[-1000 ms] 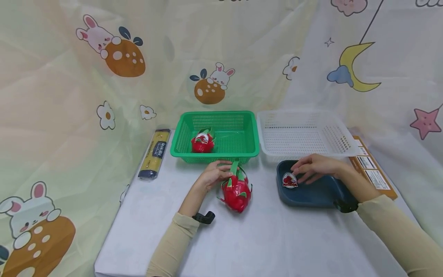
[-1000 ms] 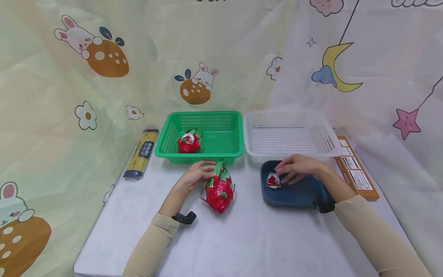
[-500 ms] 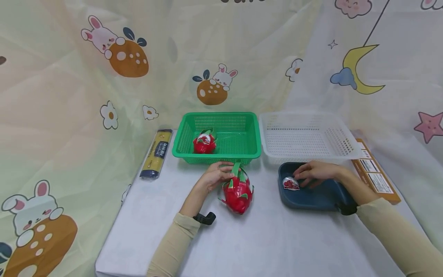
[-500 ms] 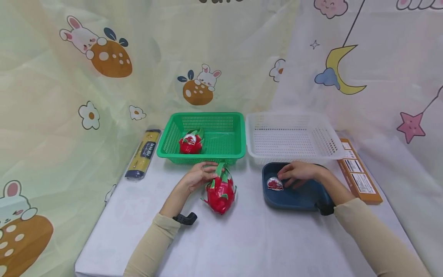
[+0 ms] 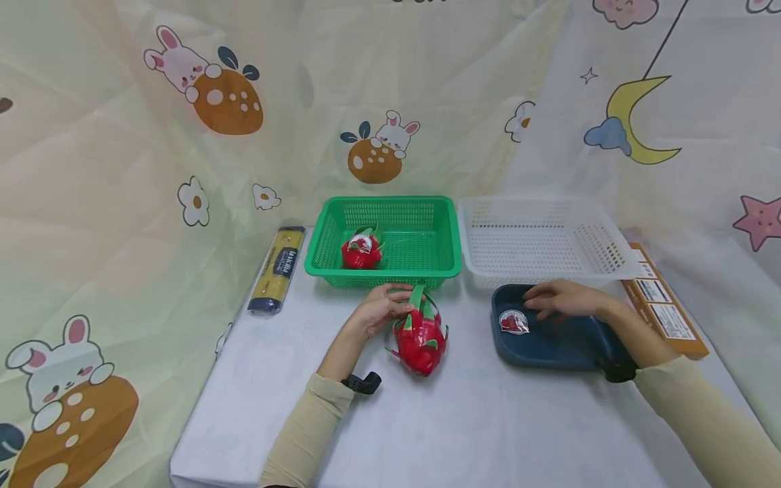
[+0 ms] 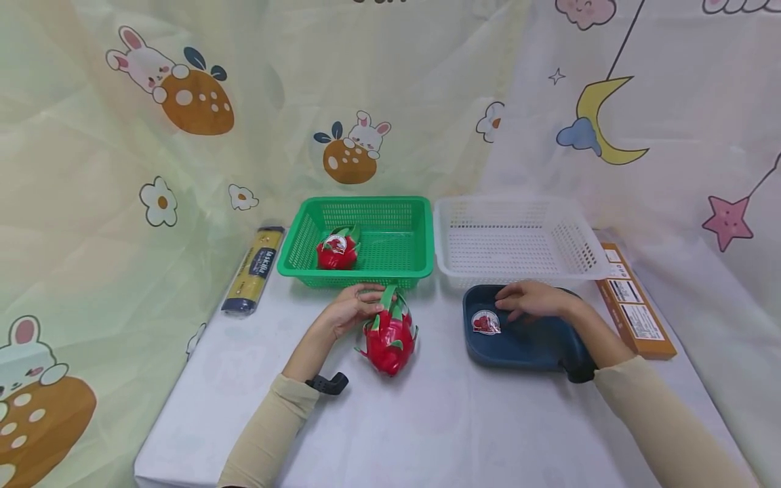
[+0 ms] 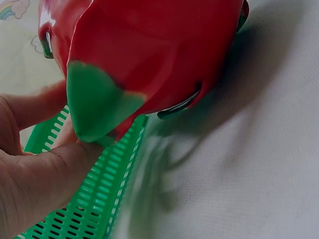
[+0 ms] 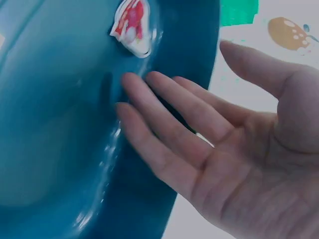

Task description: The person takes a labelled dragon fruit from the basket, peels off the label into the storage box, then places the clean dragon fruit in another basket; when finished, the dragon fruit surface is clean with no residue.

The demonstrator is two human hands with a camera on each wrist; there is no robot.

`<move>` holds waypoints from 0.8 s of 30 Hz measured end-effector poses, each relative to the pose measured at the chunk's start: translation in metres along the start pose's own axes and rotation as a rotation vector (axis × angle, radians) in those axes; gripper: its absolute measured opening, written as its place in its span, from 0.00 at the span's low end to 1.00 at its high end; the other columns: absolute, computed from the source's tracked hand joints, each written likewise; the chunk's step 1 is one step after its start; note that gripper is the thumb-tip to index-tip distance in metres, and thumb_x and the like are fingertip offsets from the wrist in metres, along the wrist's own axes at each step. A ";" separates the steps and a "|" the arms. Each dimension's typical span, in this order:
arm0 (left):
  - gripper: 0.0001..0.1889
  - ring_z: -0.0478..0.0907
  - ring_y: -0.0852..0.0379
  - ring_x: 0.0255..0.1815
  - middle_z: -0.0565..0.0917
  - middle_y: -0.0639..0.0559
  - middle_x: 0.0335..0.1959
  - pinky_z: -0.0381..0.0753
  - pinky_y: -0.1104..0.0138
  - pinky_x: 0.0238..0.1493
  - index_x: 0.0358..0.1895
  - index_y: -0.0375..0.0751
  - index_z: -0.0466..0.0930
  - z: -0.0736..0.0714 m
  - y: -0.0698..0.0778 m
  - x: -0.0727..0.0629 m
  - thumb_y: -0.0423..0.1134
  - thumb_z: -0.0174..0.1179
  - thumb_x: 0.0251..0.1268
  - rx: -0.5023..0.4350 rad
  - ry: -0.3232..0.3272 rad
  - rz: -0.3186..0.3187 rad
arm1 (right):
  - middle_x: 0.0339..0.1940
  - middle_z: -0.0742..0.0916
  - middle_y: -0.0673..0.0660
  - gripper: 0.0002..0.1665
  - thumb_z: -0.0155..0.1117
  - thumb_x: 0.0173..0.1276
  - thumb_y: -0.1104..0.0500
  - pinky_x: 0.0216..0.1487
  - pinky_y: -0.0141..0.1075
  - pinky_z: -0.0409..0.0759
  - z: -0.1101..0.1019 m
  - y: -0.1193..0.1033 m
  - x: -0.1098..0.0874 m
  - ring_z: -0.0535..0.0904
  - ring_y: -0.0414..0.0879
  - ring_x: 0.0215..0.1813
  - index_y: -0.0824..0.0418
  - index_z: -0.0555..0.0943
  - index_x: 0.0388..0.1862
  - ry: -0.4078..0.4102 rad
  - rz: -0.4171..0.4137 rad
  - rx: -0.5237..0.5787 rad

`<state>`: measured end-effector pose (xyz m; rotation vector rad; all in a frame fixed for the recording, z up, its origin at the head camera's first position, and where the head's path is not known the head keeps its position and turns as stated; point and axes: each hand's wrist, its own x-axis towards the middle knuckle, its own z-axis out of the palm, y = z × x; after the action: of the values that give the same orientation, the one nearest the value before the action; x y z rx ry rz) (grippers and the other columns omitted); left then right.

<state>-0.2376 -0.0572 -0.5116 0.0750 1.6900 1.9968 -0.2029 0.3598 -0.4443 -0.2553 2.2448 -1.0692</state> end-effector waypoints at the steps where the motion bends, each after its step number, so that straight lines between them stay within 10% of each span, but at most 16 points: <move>1: 0.27 0.87 0.53 0.51 0.85 0.36 0.59 0.88 0.65 0.52 0.69 0.31 0.70 0.000 0.000 0.000 0.23 0.64 0.68 0.003 0.001 0.001 | 0.66 0.80 0.75 0.33 0.58 0.82 0.53 0.54 0.58 0.87 0.001 -0.003 -0.001 0.85 0.65 0.59 0.77 0.69 0.72 0.020 -0.015 0.008; 11: 0.27 0.87 0.50 0.53 0.86 0.36 0.58 0.88 0.64 0.54 0.68 0.31 0.70 0.001 0.000 0.000 0.23 0.64 0.67 -0.010 -0.001 0.009 | 0.61 0.85 0.71 0.28 0.57 0.83 0.55 0.56 0.46 0.88 0.025 -0.049 -0.015 0.85 0.64 0.59 0.75 0.73 0.70 0.159 -0.165 0.082; 24: 0.26 0.82 0.38 0.62 0.82 0.29 0.61 0.88 0.64 0.53 0.68 0.30 0.70 0.000 -0.003 0.002 0.23 0.63 0.67 -0.028 -0.019 0.020 | 0.59 0.86 0.67 0.26 0.63 0.80 0.56 0.57 0.60 0.85 0.081 -0.076 0.014 0.85 0.65 0.59 0.70 0.75 0.68 0.137 -0.224 0.256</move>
<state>-0.2388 -0.0562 -0.5150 0.1016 1.6552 2.0277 -0.1705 0.2534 -0.4316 -0.3387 2.2052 -1.5195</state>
